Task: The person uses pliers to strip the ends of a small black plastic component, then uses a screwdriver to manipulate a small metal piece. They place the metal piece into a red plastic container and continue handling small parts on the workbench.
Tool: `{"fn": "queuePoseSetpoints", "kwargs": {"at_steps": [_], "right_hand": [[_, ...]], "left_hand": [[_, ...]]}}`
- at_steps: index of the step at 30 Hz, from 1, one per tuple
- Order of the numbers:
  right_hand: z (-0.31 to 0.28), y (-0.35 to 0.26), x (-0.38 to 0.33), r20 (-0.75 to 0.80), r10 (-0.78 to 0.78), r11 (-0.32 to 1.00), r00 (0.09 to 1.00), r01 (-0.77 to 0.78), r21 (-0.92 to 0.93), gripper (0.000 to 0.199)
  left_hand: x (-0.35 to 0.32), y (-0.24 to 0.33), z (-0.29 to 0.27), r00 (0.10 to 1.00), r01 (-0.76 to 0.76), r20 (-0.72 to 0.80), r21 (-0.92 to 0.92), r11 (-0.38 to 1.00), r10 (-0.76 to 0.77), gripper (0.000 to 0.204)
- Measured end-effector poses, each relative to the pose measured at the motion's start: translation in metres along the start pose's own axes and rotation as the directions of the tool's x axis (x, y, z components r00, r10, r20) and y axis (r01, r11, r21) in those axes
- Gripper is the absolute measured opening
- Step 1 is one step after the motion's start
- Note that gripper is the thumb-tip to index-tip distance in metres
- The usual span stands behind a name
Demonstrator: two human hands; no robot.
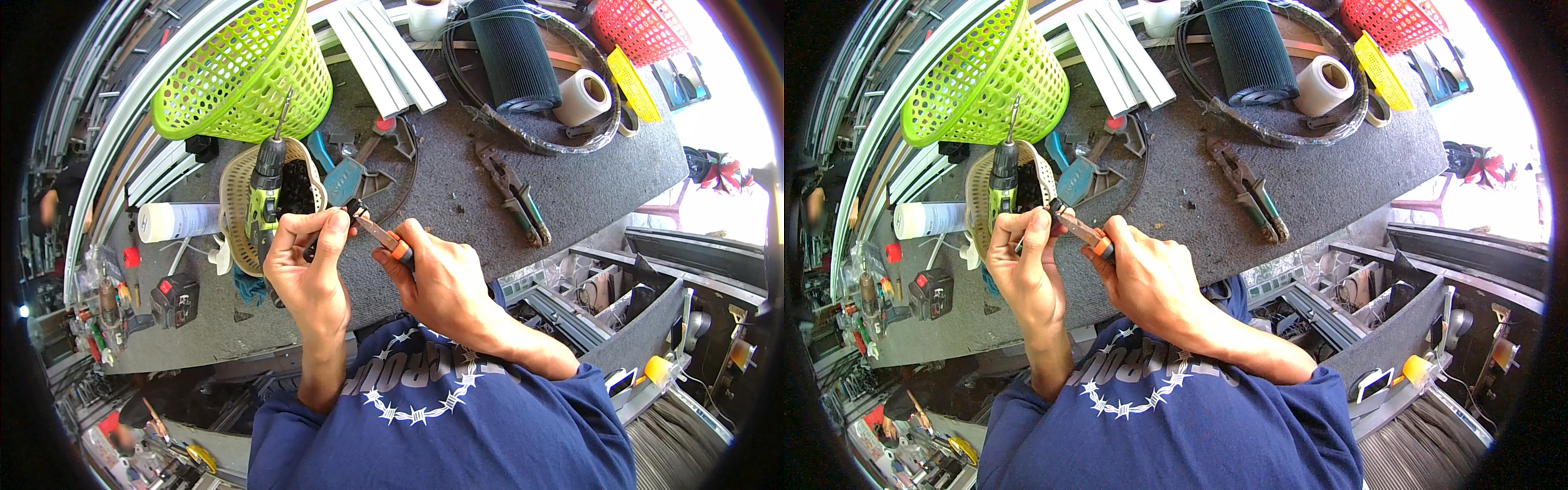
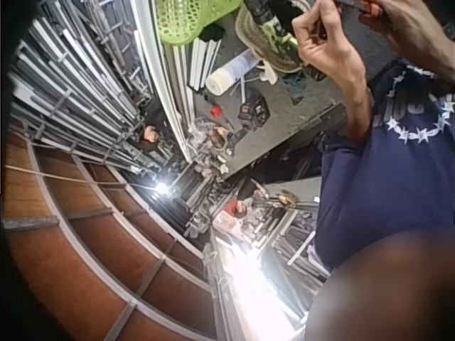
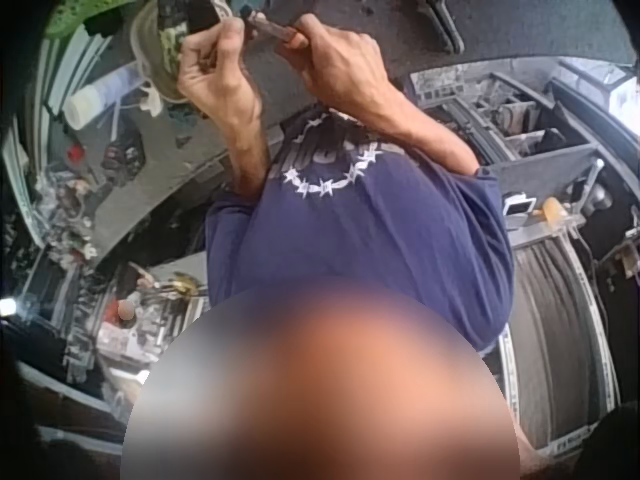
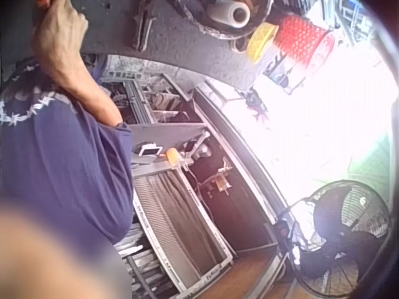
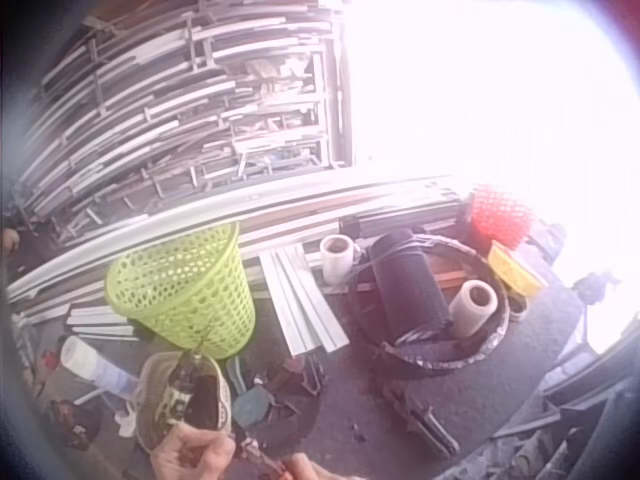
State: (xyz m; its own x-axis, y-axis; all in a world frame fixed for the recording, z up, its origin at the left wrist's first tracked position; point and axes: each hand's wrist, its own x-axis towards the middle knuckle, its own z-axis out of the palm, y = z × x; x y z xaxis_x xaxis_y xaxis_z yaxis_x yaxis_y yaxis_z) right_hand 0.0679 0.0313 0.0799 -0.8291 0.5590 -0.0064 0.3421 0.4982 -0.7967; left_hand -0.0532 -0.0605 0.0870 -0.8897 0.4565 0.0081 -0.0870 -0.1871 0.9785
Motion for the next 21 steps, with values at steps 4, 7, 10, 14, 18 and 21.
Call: {"fn": "queuePoseSetpoints", "kwargs": {"at_steps": [4, 7, 10, 14, 18, 21], "right_hand": [[0.007, 0.008, 0.003, 0.009, -0.016, 0.999, 1.000, 0.016, 0.032, 0.031], [0.015, 0.019, 0.009, -0.043, -0.029, 0.992, 0.999, 0.034, 0.124, 0.030], [0.024, 0.028, 0.011, -0.104, -0.027, 0.975, 0.994, 0.049, 0.215, 0.028], [0.036, 0.038, 0.011, -0.165, -0.007, 0.956, 0.986, 0.055, 0.288, 0.029], [0.043, 0.048, 0.011, -0.171, 0.005, 0.957, 0.985, 0.045, 0.285, 0.029], [0.044, 0.053, 0.011, -0.141, 0.003, 0.960, 0.990, 0.037, 0.279, 0.027]], "left_hand": [[0.000, 0.000, -0.001, 1.000, -0.003, 0.002, 0.030, 1.000, 0.003, 0.008], [-0.002, -0.002, -0.003, 1.000, 0.002, 0.024, 0.057, 0.998, -0.003, 0.008], [-0.002, -0.009, -0.003, 0.998, 0.004, 0.063, 0.108, 0.994, -0.011, 0.008], [-0.001, -0.020, -0.002, 0.997, 0.011, 0.076, 0.149, 0.989, -0.023, 0.007], [-0.001, -0.028, -0.001, 0.997, 0.023, 0.074, 0.131, 0.991, -0.032, 0.006], [0.000, -0.032, -0.002, 0.996, 0.024, 0.078, 0.147, 0.989, -0.035, 0.004]]}}
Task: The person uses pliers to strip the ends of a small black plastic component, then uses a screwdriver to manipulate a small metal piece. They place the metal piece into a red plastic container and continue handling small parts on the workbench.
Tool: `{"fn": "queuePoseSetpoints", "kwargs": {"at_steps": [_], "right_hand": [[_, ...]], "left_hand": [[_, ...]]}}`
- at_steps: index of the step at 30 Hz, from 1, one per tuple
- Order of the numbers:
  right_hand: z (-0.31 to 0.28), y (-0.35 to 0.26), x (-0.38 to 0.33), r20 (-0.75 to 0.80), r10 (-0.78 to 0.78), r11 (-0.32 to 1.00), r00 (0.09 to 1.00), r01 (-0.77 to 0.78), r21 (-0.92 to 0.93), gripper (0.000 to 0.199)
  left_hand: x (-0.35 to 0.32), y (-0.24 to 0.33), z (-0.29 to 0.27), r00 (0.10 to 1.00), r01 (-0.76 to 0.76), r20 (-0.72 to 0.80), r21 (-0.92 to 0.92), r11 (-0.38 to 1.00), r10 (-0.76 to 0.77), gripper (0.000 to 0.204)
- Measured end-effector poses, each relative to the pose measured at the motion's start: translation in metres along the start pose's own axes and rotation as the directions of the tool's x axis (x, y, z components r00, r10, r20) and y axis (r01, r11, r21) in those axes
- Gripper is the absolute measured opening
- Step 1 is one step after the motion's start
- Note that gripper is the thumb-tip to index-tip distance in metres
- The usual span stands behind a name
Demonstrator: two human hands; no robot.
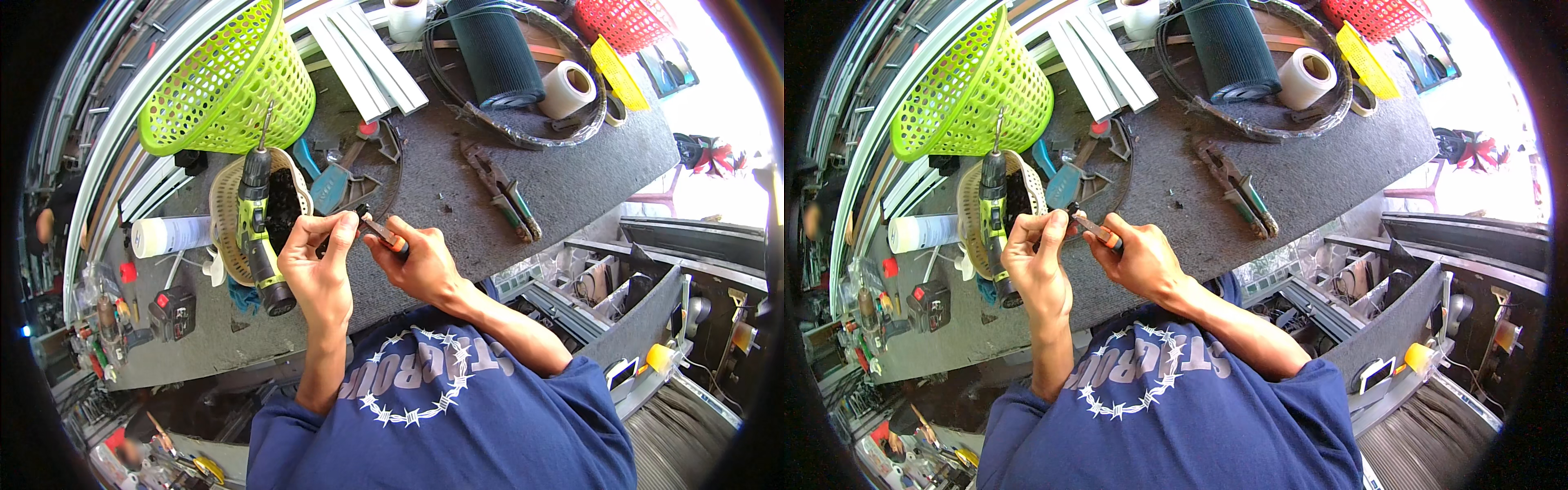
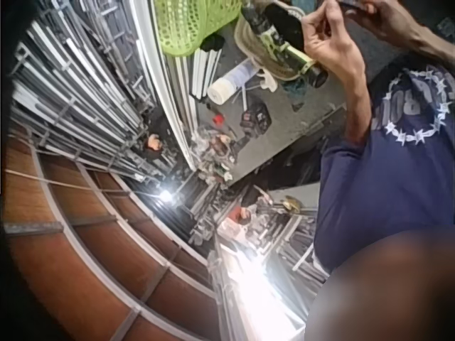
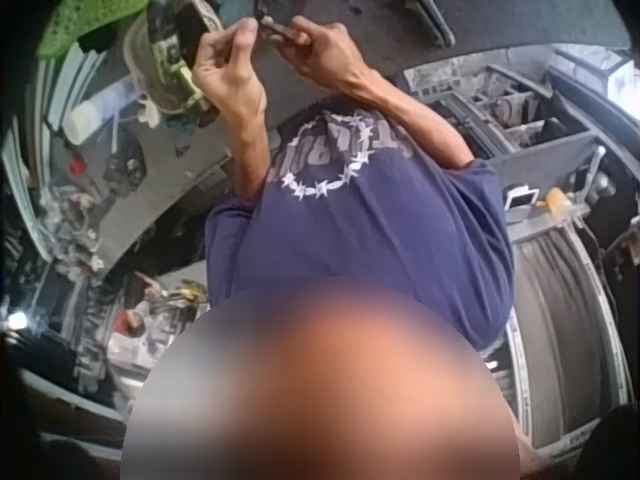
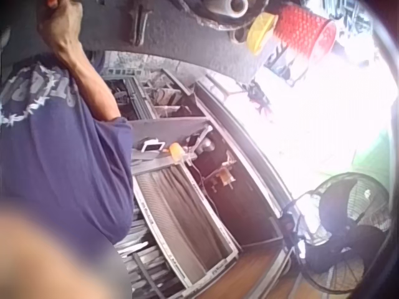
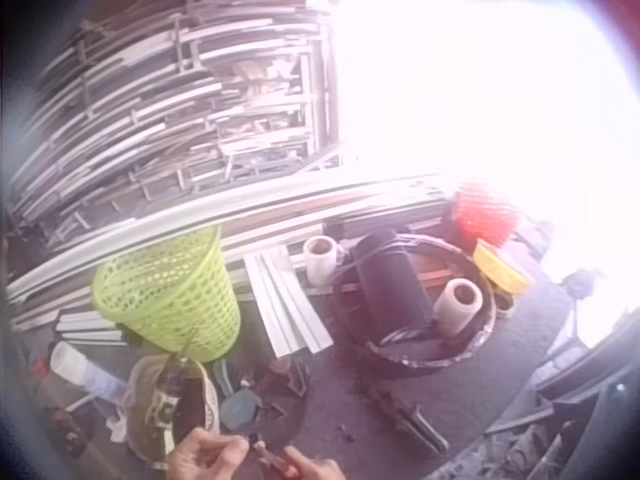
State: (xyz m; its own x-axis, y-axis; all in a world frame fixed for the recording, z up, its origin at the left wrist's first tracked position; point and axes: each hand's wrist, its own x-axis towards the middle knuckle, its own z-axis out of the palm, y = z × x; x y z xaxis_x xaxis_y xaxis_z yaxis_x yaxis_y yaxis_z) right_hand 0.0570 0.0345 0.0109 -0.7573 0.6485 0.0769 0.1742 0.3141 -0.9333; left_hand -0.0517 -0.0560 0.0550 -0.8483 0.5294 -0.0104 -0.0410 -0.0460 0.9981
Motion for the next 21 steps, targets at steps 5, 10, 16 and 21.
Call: {"fn": "queuePoseSetpoints", "kwargs": {"at_steps": [5, 10, 16, 21], "right_hand": [[-0.007, -0.004, 0.002, 0.080, 0.002, 0.999, 0.997, -0.005, 0.038, 0.026], [-0.024, -0.013, -0.007, 0.178, 0.152, 0.981, 0.972, -0.171, 0.097, 0.022], [-0.037, -0.016, -0.008, 0.091, 0.036, 0.999, 0.995, -0.039, 0.025, 0.028], [-0.048, -0.025, -0.008, 0.154, 0.162, 0.979, 0.975, -0.178, 0.098, 0.034]], "left_hand": [[0.004, -0.001, -0.004, 0.993, 0.118, -0.001, -0.116, 0.986, -0.119, 0.006], [0.003, 0.004, -0.009, 0.975, 0.217, 0.020, -0.321, 0.922, -0.222, 0.008], [0.003, 0.009, -0.017, 0.953, 0.301, 0.178, -0.435, 0.849, -0.246, 0.010], [0.002, 0.012, -0.016, 0.943, 0.318, 0.258, -0.507, 0.802, -0.211, 0.012]]}}
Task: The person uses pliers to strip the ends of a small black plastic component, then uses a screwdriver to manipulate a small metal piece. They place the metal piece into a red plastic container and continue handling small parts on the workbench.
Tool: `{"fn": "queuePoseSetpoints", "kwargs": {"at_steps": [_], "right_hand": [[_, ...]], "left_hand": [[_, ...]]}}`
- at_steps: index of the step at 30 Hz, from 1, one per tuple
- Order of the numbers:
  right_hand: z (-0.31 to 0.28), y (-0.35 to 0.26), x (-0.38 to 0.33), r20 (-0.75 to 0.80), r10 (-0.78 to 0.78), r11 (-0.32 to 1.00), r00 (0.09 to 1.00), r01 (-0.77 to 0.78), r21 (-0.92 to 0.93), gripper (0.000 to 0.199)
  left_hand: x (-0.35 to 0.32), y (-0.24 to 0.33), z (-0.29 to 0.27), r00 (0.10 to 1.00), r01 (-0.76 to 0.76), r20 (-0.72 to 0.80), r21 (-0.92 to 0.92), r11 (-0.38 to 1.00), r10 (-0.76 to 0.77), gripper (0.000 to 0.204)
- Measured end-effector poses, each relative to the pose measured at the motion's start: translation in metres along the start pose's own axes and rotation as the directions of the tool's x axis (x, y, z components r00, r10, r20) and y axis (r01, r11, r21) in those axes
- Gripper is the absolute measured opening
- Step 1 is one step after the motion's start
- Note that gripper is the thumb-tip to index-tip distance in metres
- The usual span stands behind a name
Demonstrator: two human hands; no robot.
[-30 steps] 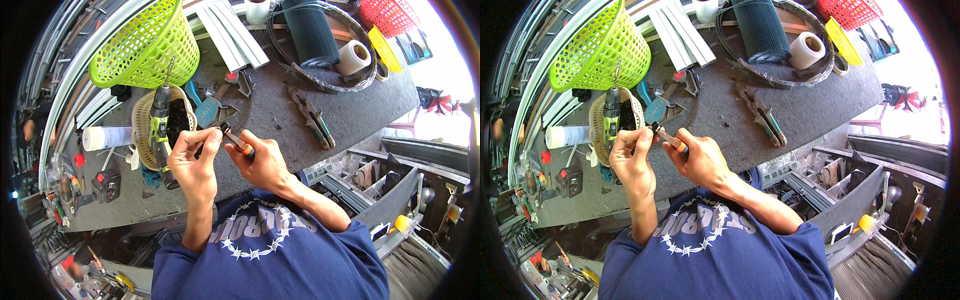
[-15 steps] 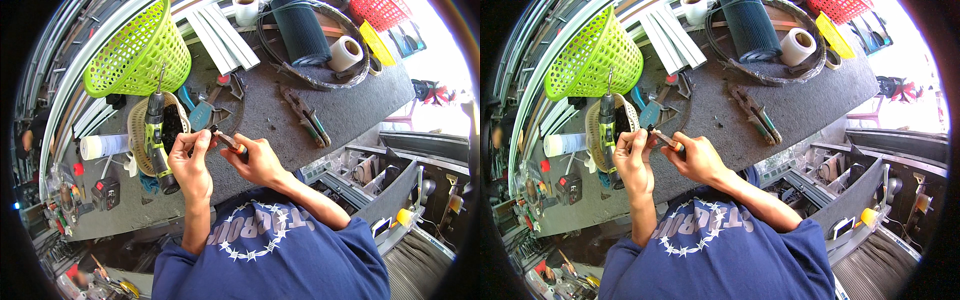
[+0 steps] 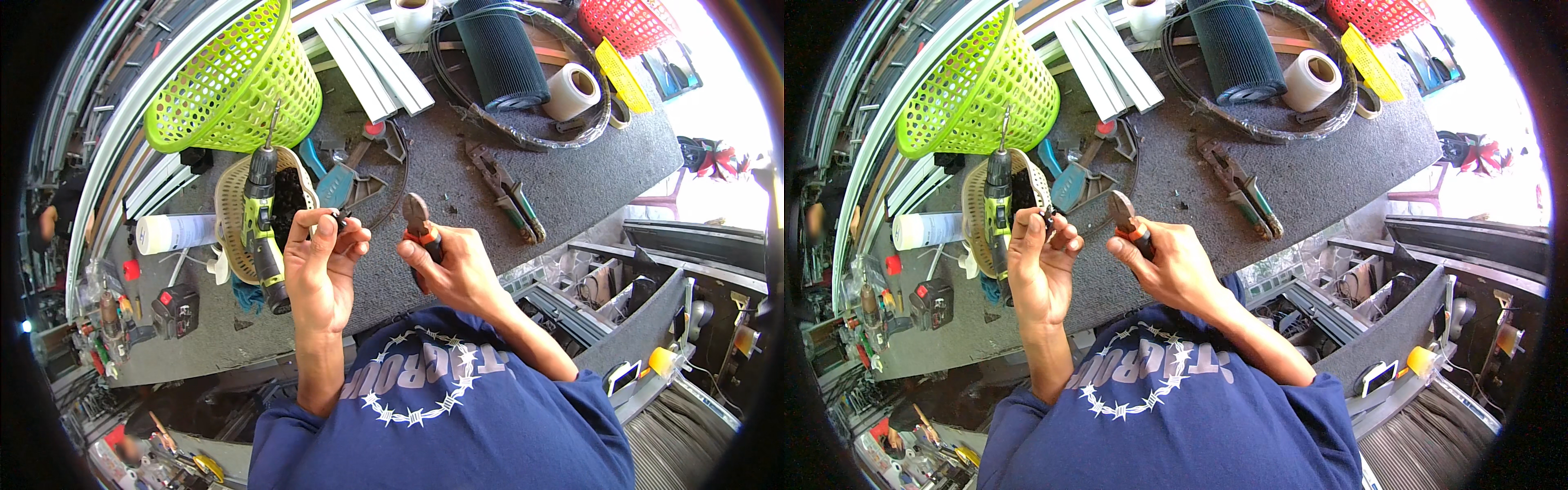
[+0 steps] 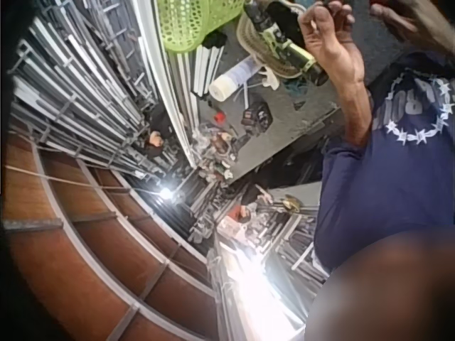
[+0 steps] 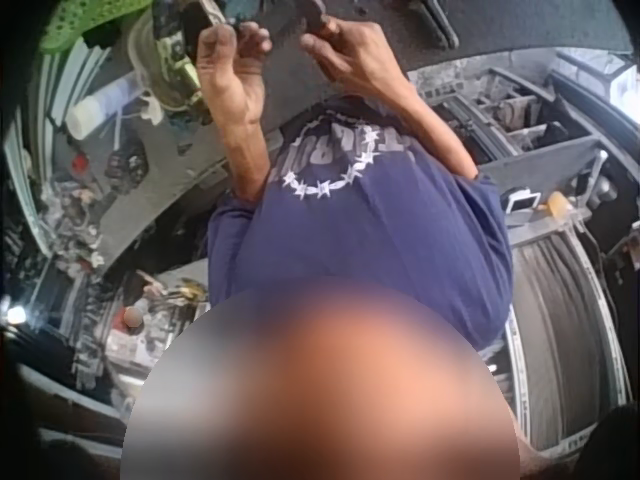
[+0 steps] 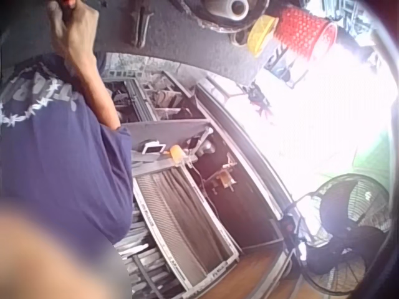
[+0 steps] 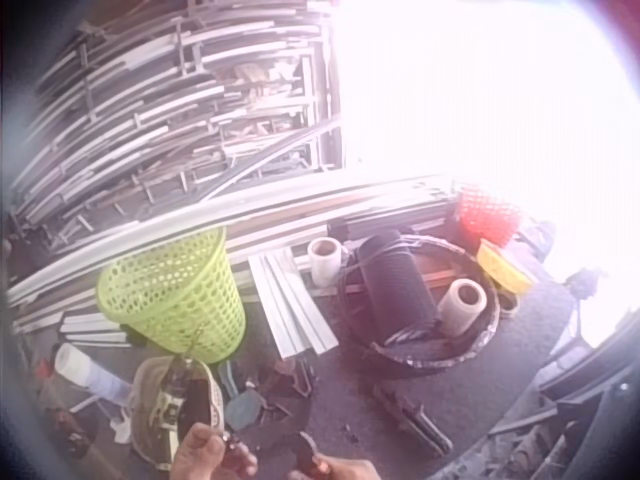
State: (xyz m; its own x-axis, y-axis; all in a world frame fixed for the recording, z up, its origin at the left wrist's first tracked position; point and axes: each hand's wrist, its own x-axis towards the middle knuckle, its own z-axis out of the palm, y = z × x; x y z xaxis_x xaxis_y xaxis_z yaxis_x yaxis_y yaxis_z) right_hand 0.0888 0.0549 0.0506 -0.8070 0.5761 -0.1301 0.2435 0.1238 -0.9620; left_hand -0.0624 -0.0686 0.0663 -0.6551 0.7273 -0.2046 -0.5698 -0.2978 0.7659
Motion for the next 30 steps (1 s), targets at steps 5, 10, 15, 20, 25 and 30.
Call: {"fn": "queuePoseSetpoints", "kwargs": {"at_steps": [5, 10, 15, 20, 25, 30], "right_hand": [[-0.004, -0.010, -0.003, 0.069, 0.087, 0.993, 0.994, -0.092, 0.071, 0.035], [-0.003, -0.017, -0.007, 0.023, -0.044, 0.997, 0.999, 0.042, 0.063, 0.029], [-0.007, -0.019, -0.006, 0.026, -0.096, 0.995, 0.995, 0.097, -0.024, 0.023], [-0.006, -0.022, -0.003, 0.017, -0.312, 0.944, 0.950, 0.312, -0.106, 0.020], [-0.001, -0.037, -0.012, -0.023, -0.255, 0.942, 0.967, 0.243, -0.232, 0.023], [0.000, -0.050, -0.015, -0.042, -0.262, 0.919, 0.964, 0.236, -0.317, 0.024]], "left_hand": [[-0.001, 0.002, 0.006, 0.999, -0.027, 0.021, -0.043, 0.999, 0.028, 0.015], [-0.004, 0.005, 0.008, 0.998, -0.058, 0.033, -0.061, 0.996, 0.060, 0.019], [-0.007, 0.006, 0.011, 0.976, -0.207, 0.084, 0.063, 0.976, 0.201, 0.026], [-0.011, 0.011, 0.016, 0.931, -0.363, 0.125, 0.229, 0.903, 0.343, 0.030], [-0.015, 0.016, 0.019, 0.900, -0.436, 0.184, 0.397, 0.808, 0.395, 0.030], [-0.015, 0.017, 0.022, 0.868, -0.496, 0.249, 0.465, 0.733, 0.429, 0.030]]}}
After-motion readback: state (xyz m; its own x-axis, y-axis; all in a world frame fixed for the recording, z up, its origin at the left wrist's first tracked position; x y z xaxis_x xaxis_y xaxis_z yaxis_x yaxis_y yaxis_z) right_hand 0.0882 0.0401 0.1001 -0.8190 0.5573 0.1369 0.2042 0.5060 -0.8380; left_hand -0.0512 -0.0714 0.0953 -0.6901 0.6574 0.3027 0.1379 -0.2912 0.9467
